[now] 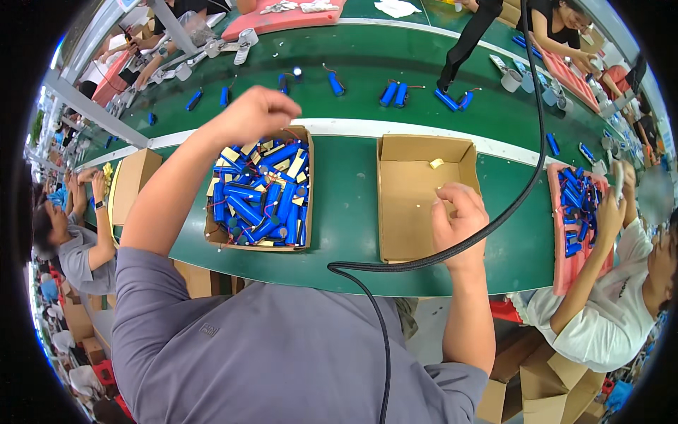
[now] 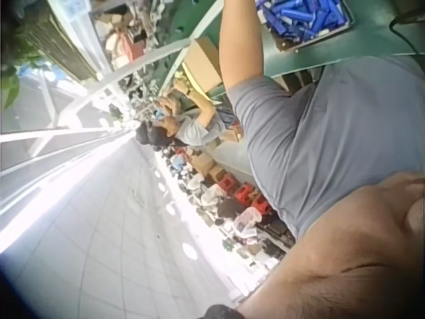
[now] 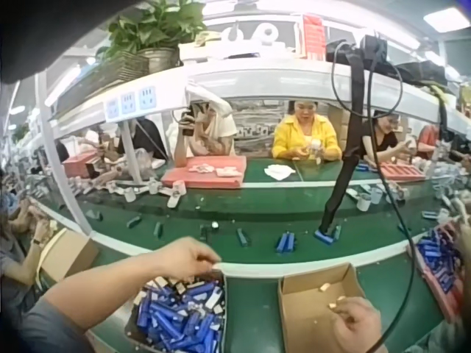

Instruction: The person takes battery cells and adhesive strips from cardboard boxes, peels the backing from the strips to tape pairs of batteries together, and places the assembled battery packs onto the conveyor belt.

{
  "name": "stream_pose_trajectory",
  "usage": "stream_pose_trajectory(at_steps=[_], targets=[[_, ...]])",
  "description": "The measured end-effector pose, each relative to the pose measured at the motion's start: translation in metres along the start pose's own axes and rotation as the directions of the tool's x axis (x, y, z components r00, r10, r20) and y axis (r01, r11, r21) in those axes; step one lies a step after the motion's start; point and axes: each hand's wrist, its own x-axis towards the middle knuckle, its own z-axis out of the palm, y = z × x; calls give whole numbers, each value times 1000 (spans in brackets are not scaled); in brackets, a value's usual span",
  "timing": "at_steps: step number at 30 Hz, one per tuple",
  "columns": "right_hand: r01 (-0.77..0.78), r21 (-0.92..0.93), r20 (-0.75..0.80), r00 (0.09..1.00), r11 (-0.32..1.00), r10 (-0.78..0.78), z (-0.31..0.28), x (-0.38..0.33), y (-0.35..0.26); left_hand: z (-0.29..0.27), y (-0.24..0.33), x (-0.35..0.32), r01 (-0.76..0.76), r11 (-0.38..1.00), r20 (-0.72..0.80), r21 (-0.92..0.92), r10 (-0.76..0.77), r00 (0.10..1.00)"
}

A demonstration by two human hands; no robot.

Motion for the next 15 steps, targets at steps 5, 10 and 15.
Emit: stream_pose_trajectory(at_steps=[5, 10, 15], targets=[[8, 116, -4, 1000, 993, -7, 4, 2, -10, 28, 11, -19, -200, 798, 18, 569, 230, 973], [20, 199, 23, 999, 980, -25, 9, -1, -20, 29, 14, -12, 68, 740, 164, 669, -236, 958], [30, 238, 6, 999, 971, -33, 6, -8, -18, 26, 4, -7, 66, 764, 144, 642, -204, 968]])
